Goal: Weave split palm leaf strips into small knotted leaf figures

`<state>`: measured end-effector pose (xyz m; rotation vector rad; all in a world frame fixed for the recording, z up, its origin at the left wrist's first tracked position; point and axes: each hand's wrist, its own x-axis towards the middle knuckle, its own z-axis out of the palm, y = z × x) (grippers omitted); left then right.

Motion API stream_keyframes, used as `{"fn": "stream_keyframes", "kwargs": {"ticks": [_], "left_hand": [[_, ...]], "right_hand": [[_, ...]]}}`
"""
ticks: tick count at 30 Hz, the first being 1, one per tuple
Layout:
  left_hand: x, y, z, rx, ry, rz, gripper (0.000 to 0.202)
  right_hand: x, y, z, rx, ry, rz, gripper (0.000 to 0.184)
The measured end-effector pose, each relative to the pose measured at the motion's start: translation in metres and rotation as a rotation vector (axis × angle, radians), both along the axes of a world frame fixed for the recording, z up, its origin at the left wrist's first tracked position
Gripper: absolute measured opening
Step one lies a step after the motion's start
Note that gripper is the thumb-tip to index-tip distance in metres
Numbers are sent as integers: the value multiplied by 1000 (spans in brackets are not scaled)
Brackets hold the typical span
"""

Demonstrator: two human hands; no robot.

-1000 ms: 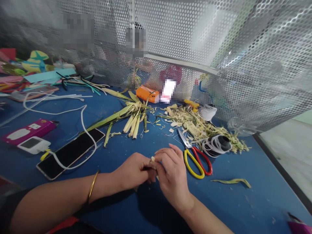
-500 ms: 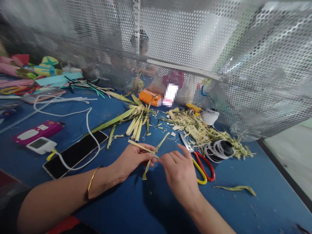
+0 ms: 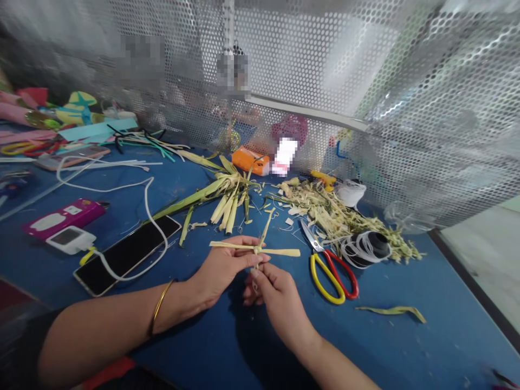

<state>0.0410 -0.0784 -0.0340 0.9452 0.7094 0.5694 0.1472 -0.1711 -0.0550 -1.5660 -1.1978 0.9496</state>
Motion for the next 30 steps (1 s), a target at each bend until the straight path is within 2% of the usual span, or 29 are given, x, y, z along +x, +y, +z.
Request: {"fn": "stream_keyframes", "kwargs": {"ticks": [1, 3, 8, 10, 14, 17, 19, 20, 21, 25, 27, 30], "left_hand": [[0, 0, 0, 19, 11, 20, 33], [1, 1, -1, 42, 33, 70, 31], [2, 1, -1, -34, 56, 93, 31], [2, 1, -1, -65, 61, 104, 30], [2, -1, -4, -122, 81, 106, 30], [3, -1, -7, -132, 83, 122, 31], [3, 0, -7, -107, 74, 116, 29], [3, 1, -7, -92, 67, 108, 28], [2, 2, -5, -79, 60, 103, 27], [-2, 10, 5, -78, 24, 88, 23], [-4, 14, 10, -78, 14, 74, 22], [-5, 15, 13, -48, 24, 35, 25]], "right_hand": [[0, 0, -1, -14, 22, -2, 43], [0, -2, -1, 25, -132, -23, 43], [4, -8, 0, 309, -1000, -36, 32], [4, -8, 0, 387, -1235, -31, 30], [2, -7, 2, 438, -1487, 43, 25], [1, -7, 3, 428, -1547, 92, 25], [1, -8, 3, 392, -1448, 63, 26], [2, -8, 3, 348, -1332, 39, 27], [2, -8, 3, 280, -1166, 22, 30], [9, -6, 7, -41, -284, 33, 47], [15, -3, 10, -59, -9, -37, 56], [22, 2, 13, 1, 192, -244, 57]]}}
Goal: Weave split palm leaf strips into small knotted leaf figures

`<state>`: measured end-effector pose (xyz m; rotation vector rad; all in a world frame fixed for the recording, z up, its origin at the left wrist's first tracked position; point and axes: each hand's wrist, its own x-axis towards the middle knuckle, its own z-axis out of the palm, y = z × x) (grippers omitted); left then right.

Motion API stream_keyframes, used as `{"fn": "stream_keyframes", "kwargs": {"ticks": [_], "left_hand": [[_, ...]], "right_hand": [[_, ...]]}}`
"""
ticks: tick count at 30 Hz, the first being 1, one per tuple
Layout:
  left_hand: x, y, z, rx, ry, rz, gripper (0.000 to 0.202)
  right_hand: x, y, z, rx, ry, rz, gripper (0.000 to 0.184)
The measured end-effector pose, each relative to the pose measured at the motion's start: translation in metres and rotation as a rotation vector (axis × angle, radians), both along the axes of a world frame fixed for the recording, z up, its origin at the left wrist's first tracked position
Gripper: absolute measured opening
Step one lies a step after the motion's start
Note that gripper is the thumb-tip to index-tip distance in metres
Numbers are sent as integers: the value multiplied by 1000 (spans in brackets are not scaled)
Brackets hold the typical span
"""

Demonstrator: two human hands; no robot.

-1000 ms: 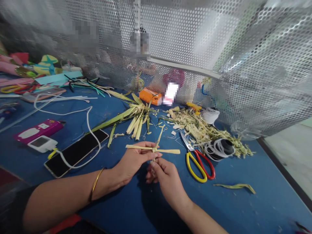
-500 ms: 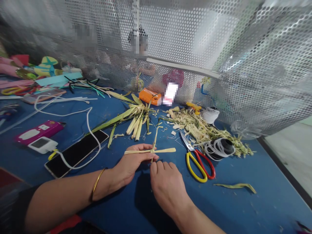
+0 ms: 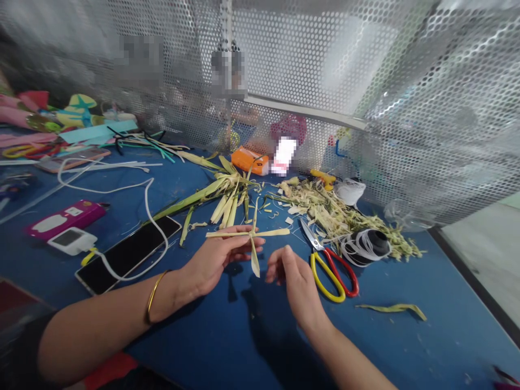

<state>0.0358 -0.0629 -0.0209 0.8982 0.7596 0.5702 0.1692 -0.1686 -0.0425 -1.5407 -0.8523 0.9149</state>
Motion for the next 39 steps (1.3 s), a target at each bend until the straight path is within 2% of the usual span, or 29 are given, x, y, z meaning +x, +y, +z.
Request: {"fn": "stream_keyframes", "kwargs": {"ticks": [3, 7, 10, 12, 14, 16, 20, 22, 31, 35, 39], "left_hand": [[1, -3, -2, 48, 32, -107, 30], [-1, -8, -7, 81, 38, -341, 36], [-2, -5, -10, 58, -31, -508, 43], [-3, -1, -10, -20, -95, -557, 39], [-3, 1, -10, -115, -116, -554, 33], [-3, 0, -10, -130, -56, -528, 32], [-2, -7, -12, 23, 122, -484, 35], [-2, -11, -14, 49, 158, -484, 35], [-1, -14, -18, 51, 182, -431, 33], [-1, -13, -20, 67, 159, -390, 35], [-2, -14, -20, 79, 157, -385, 30]], "right_hand": [[4, 4, -1, 37, 196, -143, 47], [6, 6, -1, 52, 471, -260, 37], [9, 7, 0, 41, 525, -288, 38], [11, 7, 1, 58, 484, -279, 37], [11, 7, 0, 81, 419, -257, 36], [10, 7, -1, 102, 342, -228, 35], [5, 6, -2, 124, 207, -166, 31], [4, 6, -2, 124, 172, -148, 30], [7, 9, -2, 70, 122, -132, 39], [9, 7, -2, 88, 86, -159, 36], [11, 7, -4, 98, 138, -163, 33]]}}
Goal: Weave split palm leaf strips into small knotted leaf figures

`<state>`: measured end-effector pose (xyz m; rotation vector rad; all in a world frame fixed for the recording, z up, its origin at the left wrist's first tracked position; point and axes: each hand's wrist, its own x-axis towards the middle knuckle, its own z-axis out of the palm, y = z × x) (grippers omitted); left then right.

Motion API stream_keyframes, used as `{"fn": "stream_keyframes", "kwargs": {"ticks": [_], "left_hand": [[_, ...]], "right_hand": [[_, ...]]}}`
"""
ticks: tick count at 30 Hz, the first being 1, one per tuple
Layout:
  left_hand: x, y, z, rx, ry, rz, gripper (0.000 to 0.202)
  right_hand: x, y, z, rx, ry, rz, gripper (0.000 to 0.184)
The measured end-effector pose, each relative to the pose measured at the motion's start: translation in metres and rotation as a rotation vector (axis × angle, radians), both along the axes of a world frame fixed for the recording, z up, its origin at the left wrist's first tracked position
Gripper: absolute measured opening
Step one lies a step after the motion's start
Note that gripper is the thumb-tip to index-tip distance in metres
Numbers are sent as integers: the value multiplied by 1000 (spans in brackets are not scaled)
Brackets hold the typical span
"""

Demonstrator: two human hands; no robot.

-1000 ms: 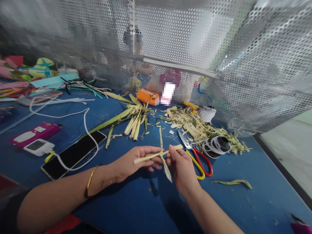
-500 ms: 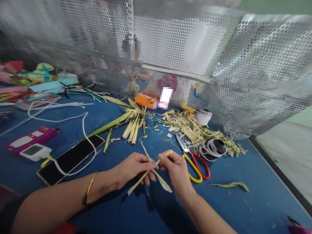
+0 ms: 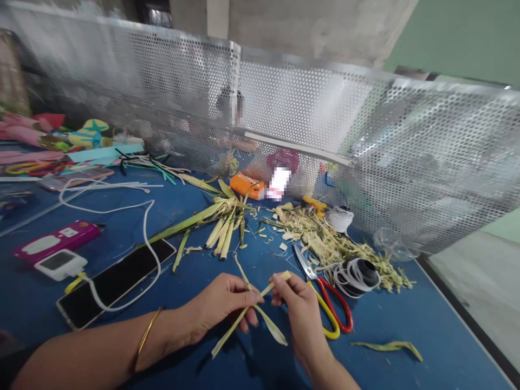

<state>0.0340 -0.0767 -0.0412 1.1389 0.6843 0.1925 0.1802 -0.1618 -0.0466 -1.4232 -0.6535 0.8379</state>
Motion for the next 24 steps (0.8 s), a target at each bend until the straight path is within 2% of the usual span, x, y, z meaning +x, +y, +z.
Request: {"fn": "stream_keyframes", "kwargs": {"ticks": [5, 11, 18, 21, 24], "left_hand": [[0, 0, 8, -15, -14, 1, 23], [3, 4, 10, -14, -52, 161, 21], [4, 6, 9, -27, -52, 153, 23], [2, 7, 10, -37, -42, 141, 30], [1, 12, 12, -18, -14, 138, 38]], "right_hand": [[-1, 1, 1, -7, -24, 44, 34], [-6, -1, 6, -49, -248, 140, 32], [-4, -4, 2, -49, -487, 120, 23], [0, -5, 0, -23, -621, 136, 18], [6, -7, 1, 8, -708, 84, 16]]}}
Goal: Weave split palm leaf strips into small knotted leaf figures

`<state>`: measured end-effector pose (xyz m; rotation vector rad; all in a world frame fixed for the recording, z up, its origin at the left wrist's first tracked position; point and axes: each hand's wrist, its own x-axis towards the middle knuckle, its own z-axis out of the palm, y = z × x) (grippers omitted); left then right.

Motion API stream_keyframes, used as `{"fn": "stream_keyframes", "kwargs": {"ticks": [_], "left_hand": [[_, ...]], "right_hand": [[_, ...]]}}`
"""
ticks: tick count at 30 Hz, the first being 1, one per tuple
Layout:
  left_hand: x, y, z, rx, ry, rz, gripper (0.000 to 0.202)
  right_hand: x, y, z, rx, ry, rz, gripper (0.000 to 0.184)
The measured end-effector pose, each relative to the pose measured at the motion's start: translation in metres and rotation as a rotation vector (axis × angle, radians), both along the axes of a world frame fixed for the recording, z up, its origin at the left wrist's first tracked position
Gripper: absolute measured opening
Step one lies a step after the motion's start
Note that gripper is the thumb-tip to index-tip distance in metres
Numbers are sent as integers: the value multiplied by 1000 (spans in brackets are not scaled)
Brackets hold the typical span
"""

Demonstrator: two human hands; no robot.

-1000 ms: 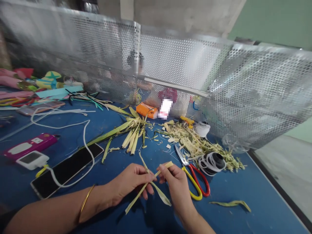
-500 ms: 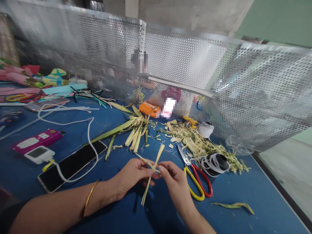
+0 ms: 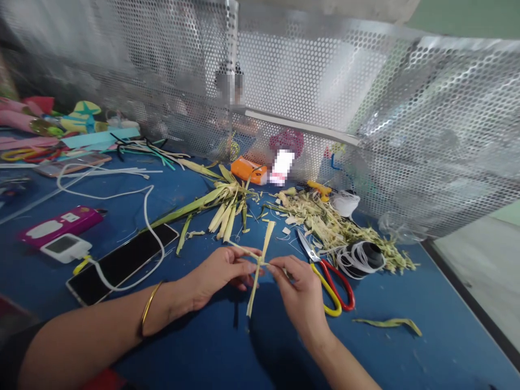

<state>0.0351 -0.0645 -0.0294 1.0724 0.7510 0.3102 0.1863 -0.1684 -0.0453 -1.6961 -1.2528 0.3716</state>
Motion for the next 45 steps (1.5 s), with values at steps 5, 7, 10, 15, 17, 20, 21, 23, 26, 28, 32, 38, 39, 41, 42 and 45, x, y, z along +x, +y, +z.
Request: {"fn": "stream_keyframes", "kwargs": {"ticks": [5, 7, 10, 15, 17, 20, 21, 23, 26, 28, 32, 38, 39, 41, 42, 45], "left_hand": [[-3, 16, 1, 163, -46, 560, 31], [-5, 22, 4, 271, -61, 620, 26], [-10, 28, 10, 498, 3, 216, 25], [-16, 26, 16, 930, 149, -228, 19], [-15, 21, 13, 853, 119, -306, 23], [-11, 14, 7, 420, 18, -360, 35], [-10, 13, 5, 311, 1, -358, 38], [-8, 12, 2, 187, -7, -323, 39], [-8, 13, 1, 148, -4, -256, 33], [-9, 13, 1, 153, -23, -252, 32], [-8, 11, 1, 212, -20, -237, 35], [-8, -1, -4, 418, 83, -373, 32], [-8, -3, -4, 453, 107, -398, 33], [-9, -6, -4, 525, 164, -420, 37], [-9, -7, -3, 560, 194, -414, 39], [-8, -6, -2, 617, 255, -352, 41]], "right_hand": [[11, -1, 2, 0, -109, -12, 16], [12, -1, 3, -7, -229, 19, 17], [11, 1, 6, -10, -370, 98, 17], [5, 1, 13, 8, -494, 206, 18], [3, 0, 14, 35, -525, 216, 17], [1, -1, 13, 98, -526, 205, 16], [1, -1, 12, 107, -515, 207, 16], [1, -1, 10, 108, -482, 210, 15], [1, -1, 6, 126, -421, 165, 14], [2, -1, 5, 148, -378, 126, 13], [2, -1, 8, 90, -294, 163, 15], [1, 1, 13, -77, 90, 71, 24], [0, 1, 13, -103, 192, 67, 27], [-3, 0, 14, -127, 324, 63, 28], [-5, -1, 15, -118, 333, 53, 28], [-11, -7, 17, -1, 110, 13, 22]]}}
